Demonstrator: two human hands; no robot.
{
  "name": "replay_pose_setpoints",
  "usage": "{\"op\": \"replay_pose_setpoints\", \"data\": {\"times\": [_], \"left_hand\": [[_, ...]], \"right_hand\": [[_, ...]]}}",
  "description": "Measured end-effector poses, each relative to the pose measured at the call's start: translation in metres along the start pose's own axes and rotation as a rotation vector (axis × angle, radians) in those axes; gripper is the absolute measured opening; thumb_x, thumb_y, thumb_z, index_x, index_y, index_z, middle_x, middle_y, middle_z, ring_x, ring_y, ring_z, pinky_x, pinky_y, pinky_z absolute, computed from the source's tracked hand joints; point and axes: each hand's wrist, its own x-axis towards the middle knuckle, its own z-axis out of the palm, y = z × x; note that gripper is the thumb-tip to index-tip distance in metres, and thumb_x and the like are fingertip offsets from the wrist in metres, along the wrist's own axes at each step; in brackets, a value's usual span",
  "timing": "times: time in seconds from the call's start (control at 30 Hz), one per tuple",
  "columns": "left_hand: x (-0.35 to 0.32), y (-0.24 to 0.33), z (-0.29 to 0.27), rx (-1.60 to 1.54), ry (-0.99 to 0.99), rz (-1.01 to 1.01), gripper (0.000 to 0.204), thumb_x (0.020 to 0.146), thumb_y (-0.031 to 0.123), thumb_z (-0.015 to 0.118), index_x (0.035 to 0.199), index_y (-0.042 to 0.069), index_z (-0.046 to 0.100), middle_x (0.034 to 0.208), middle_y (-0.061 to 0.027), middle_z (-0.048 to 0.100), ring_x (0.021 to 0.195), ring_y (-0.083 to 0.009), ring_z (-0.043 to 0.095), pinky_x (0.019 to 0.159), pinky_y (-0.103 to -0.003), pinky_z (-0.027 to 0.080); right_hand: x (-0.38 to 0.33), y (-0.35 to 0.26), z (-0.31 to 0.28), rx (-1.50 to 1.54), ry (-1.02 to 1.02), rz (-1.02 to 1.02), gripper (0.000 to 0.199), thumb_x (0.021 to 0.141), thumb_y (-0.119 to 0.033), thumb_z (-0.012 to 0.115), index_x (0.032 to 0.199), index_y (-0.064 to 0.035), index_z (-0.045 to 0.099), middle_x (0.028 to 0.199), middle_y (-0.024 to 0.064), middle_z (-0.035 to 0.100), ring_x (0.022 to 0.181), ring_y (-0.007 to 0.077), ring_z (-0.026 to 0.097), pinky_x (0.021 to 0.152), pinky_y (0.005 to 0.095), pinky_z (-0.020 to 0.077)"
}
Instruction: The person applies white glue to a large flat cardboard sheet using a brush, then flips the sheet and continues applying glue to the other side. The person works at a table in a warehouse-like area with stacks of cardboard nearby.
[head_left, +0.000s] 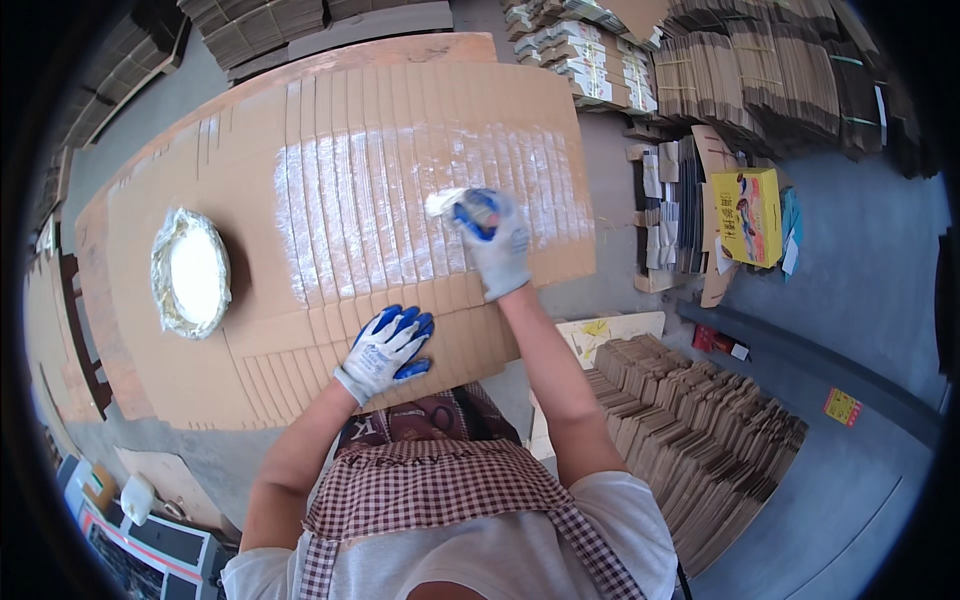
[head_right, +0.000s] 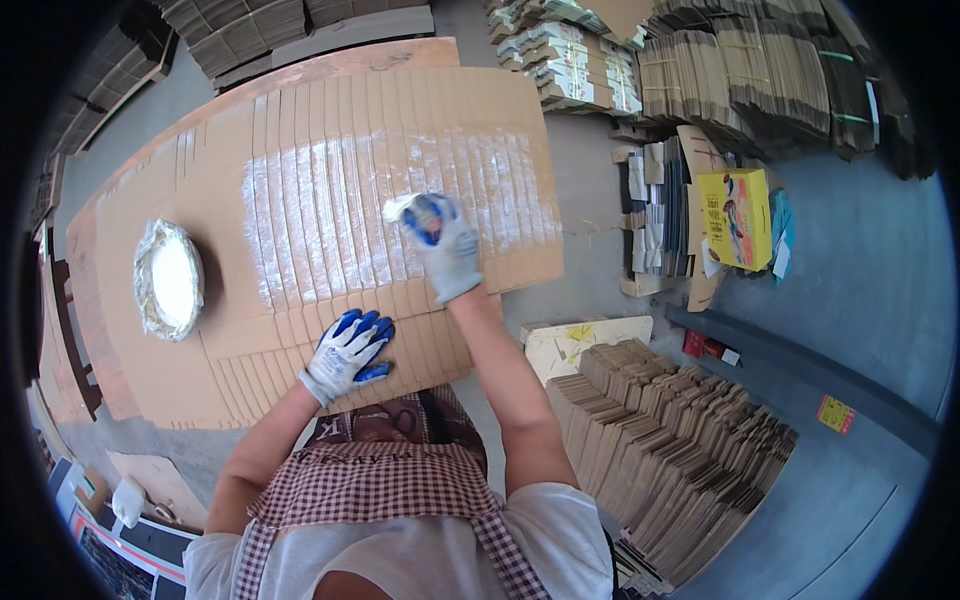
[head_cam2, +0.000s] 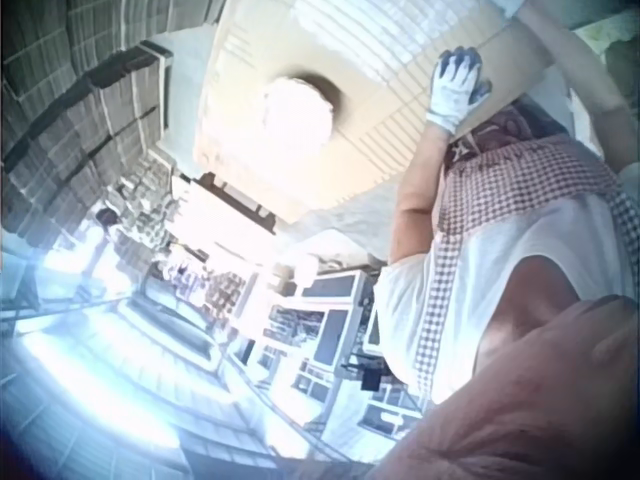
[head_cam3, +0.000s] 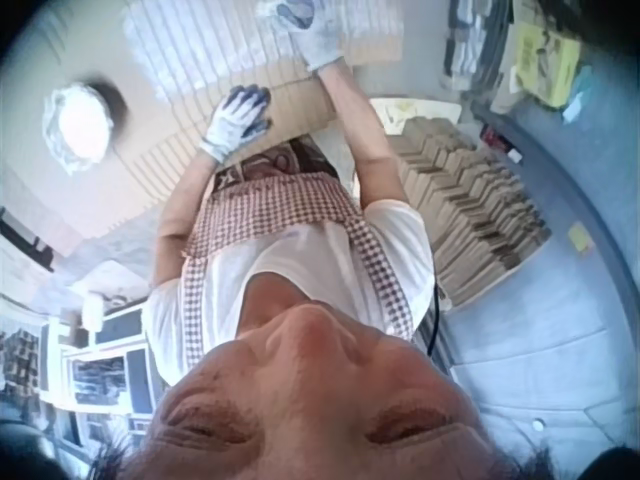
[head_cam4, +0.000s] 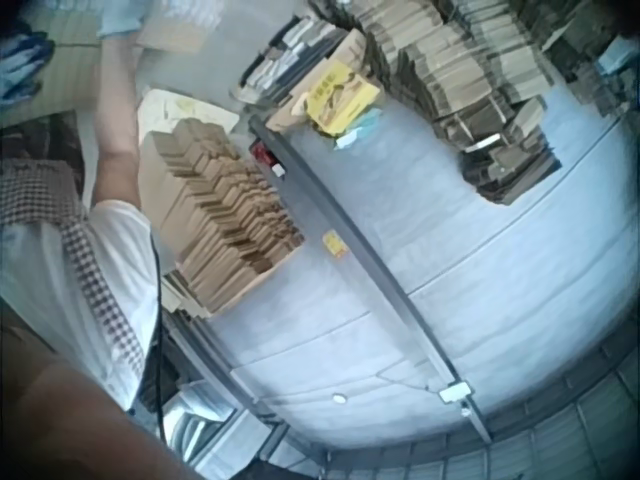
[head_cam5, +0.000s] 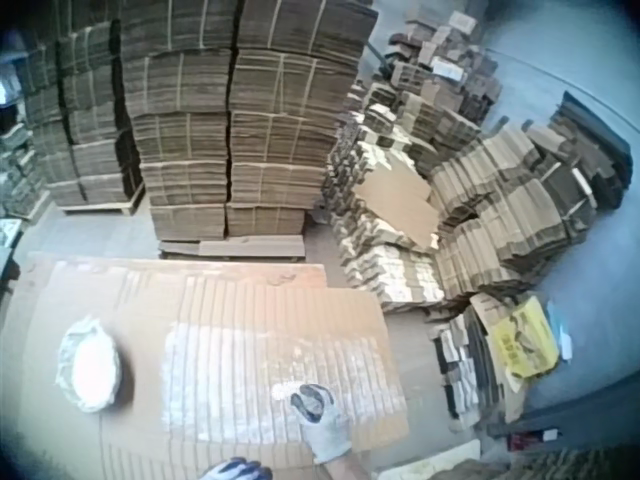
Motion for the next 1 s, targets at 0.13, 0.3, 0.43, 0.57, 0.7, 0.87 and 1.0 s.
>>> {"op": "replay_pose_setpoints", "data": {"times": [0.13, 0.3, 0.43, 0.57, 0.7, 0.87, 1.0], "left_hand": [[-0.002, 0.001, -0.001, -0.006, 0.009, -0.006, 0.06, 0.089, 0.046, 0.063, 0.133, 0.006, 0.058, 0.138, -0.0116, 0.056, 0.129, -0.0305, 0.051, 0.112, -0.049, 0.036], [0.004, 0.0, 0.002, -0.002, 0.01, 0.019, 0.059, 0.088, 0.046, 0.063, 0.131, 0.005, 0.059, 0.138, -0.011, 0.056, 0.128, -0.0303, 0.052, 0.112, -0.049, 0.036], [0.007, 0.0, 0.0, -0.001, 0.04, 0.008, 0.058, 0.088, 0.046, 0.063, 0.129, 0.005, 0.06, 0.136, -0.0103, 0.057, 0.127, -0.0296, 0.053, 0.112, -0.048, 0.037], [-0.002, -0.005, -0.009, -0.02, 0.072, -0.052, 0.058, 0.087, 0.049, 0.063, 0.123, 0.005, 0.062, 0.128, -0.0136, 0.06, 0.119, -0.0312, 0.057, 0.107, -0.047, 0.04], [-0.014, -0.008, 0.01, -0.036, 0.165, 0.089, 0.057, 0.091, 0.046, 0.061, 0.128, 0.002, 0.059, 0.137, -0.0177, 0.055, 0.13, -0.0334, 0.05, 0.111, -0.049, 0.037], [-0.026, 0.009, 0.045, -0.116, 0.169, 0.123, 0.064, 0.087, 0.05, 0.063, 0.131, 0.003, 0.055, 0.144, -0.0165, 0.05, 0.137, -0.0351, 0.042, 0.116, -0.052, 0.029], [-0.015, 0.024, 0.047, -0.096, 0.231, 0.101, 0.063, 0.086, 0.05, 0.063, 0.126, 0.001, 0.058, 0.139, -0.0193, 0.053, 0.131, -0.0379, 0.046, 0.113, -0.052, 0.033]], "right_hand": [[0.024, 0.01, -0.019, -0.161, 0.07, 0.266, 0.039, 0.078, -0.018, 0.08, 0.112, -0.0058, 0.064, 0.113, 0.0158, 0.065, 0.099, 0.0344, 0.065, 0.087, 0.0401, 0.0523], [0.018, -0.002, -0.003, 0.037, -0.011, -0.025, 0.041, 0.078, -0.017, 0.081, 0.113, -0.006, 0.065, 0.11, 0.016, 0.066, 0.099, 0.0346, 0.066, 0.087, 0.0401, 0.0526], [0.046, 0.009, -0.005, -0.068, 0.092, 0.1, 0.039, 0.08, -0.019, 0.08, 0.113, -0.0057, 0.065, 0.109, 0.015, 0.068, 0.1, 0.0321, 0.066, 0.089, 0.039, 0.0523], [0.048, -0.005, 0.028, 0.126, 0.105, 0.099, 0.03, 0.084, -0.022, 0.077, 0.108, -0.0067, 0.068, 0.107, 0.0111, 0.069, 0.099, 0.0259, 0.067, 0.088, 0.0378, 0.0523], [0.057, 0.002, 0.022, 0.483, -0.126, 0.136, 0.017, 0.092, -0.008, 0.062, 0.104, -0.0002, 0.072, 0.098, 0.0097, 0.072, 0.091, 0.021, 0.067, 0.085, 0.0326, 0.0525], [0.028, 0.031, -0.04, -0.019, 0.206, 0.184, 0.031, 0.088, -0.011, 0.07, 0.114, 0.0036, 0.066, 0.111, 0.0139, 0.07, 0.098, 0.0257, 0.066, 0.091, 0.0361, 0.0519], [0.014, 0.068, -0.067, 0.441, 0.156, 0.416, 0.022, 0.094, -0.006, 0.059, 0.112, 0.0053, 0.066, 0.11, 0.0115, 0.069, 0.093, 0.0242, 0.066, 0.091, 0.0357, 0.0531]]}}
